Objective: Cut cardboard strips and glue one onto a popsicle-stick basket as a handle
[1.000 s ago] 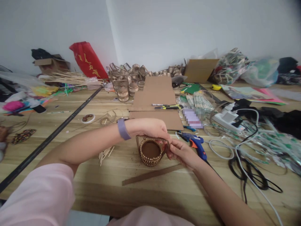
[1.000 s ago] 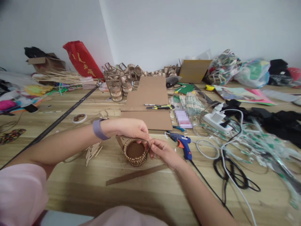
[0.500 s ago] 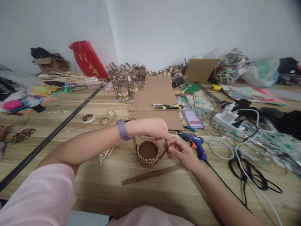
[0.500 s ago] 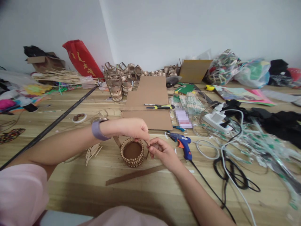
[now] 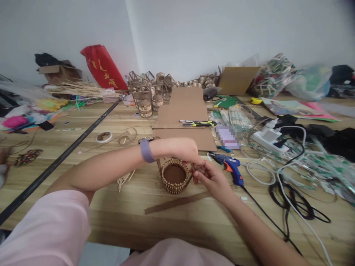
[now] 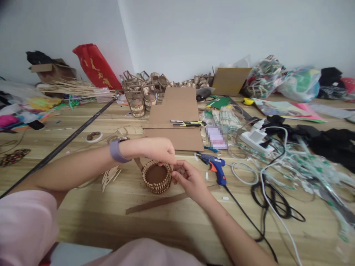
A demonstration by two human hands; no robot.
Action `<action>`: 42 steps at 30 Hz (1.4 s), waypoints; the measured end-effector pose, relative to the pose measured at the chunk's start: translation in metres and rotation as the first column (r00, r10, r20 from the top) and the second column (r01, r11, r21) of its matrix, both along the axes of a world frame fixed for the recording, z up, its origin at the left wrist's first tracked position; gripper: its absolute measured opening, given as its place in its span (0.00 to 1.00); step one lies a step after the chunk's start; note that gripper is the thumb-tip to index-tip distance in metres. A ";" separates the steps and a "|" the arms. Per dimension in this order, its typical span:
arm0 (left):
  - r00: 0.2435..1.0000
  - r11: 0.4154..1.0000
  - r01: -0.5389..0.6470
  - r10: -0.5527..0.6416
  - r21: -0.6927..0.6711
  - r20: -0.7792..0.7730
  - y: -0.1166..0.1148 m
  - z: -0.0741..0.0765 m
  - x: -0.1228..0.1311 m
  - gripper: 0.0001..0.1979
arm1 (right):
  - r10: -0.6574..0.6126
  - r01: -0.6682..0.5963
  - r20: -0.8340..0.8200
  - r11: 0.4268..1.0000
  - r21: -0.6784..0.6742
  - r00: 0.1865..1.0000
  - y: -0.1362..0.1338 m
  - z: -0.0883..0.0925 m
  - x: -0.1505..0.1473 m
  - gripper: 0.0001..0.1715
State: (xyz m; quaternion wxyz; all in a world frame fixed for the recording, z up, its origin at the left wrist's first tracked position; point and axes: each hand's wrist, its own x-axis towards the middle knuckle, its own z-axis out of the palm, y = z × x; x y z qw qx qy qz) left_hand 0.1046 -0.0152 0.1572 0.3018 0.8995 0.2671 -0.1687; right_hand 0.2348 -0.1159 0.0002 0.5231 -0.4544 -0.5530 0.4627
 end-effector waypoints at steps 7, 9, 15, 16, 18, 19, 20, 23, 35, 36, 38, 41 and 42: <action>0.997 0.997 0.075 -0.076 -0.031 -0.020 0.004 -0.002 0.000 0.15 | -0.041 0.039 0.062 0.999 0.034 0.997 -0.005 -0.002 -0.004 0.22; 0.996 0.995 0.087 -0.088 -0.049 -0.013 0.005 -0.004 0.000 0.16 | -0.060 0.056 0.082 0.997 0.046 0.995 -0.006 -0.003 -0.005 0.21; 0.989 0.989 0.142 -0.144 0.029 0.045 0.005 -0.005 -0.007 0.21 | -0.123 0.113 0.111 0.989 0.094 0.986 -0.009 -0.002 -0.009 0.21; 0.988 0.986 0.138 -0.144 0.098 0.062 0.006 -0.003 -0.010 0.23 | -0.134 0.123 0.113 0.987 0.099 0.984 -0.009 -0.002 -0.009 0.20; 0.982 0.965 0.069 -0.111 0.254 0.155 0.010 -0.001 -0.020 0.26 | -0.153 0.140 0.119 0.984 0.107 0.981 -0.010 -0.001 -0.010 0.20; 0.967 0.950 0.003 -0.083 0.311 0.243 0.014 -0.002 -0.026 0.26 | -0.160 0.148 0.121 0.983 0.109 0.980 -0.010 -0.001 -0.010 0.20; 0.933 0.938 -0.081 -0.048 0.338 0.357 0.018 -0.003 -0.033 0.26 | -0.167 0.153 0.124 0.982 0.110 0.978 -0.010 -0.001 -0.010 0.20; 0.681 0.931 -0.310 0.075 0.194 0.728 0.029 -0.022 -0.057 0.25 | -0.177 0.163 0.132 0.980 0.110 0.975 -0.010 -0.001 -0.011 0.20; 0.328 0.951 -0.280 0.225 -0.133 0.917 0.002 -0.108 -0.084 0.31 | -0.203 0.189 0.142 0.977 0.103 0.969 -0.009 -0.004 -0.016 0.23; 0.347 0.952 -0.284 0.213 -0.114 0.913 0.002 -0.106 -0.084 0.31 | -0.205 0.191 0.144 0.976 0.104 0.968 -0.009 -0.004 -0.017 0.23; 0.376 0.956 -0.282 0.182 -0.075 0.909 0.003 -0.103 -0.084 0.31 | -0.211 0.197 0.150 0.975 0.106 0.966 -0.009 -0.003 -0.017 0.23; 0.375 0.957 -0.285 0.162 -0.053 0.913 0.004 -0.101 -0.084 0.31 | -0.218 0.203 0.160 0.974 0.104 0.963 -0.010 -0.002 -0.017 0.24; 0.370 0.956 -0.287 0.166 -0.057 0.914 0.004 -0.101 -0.084 0.31 | -0.220 0.205 0.164 0.973 0.104 0.961 -0.010 -0.002 -0.017 0.25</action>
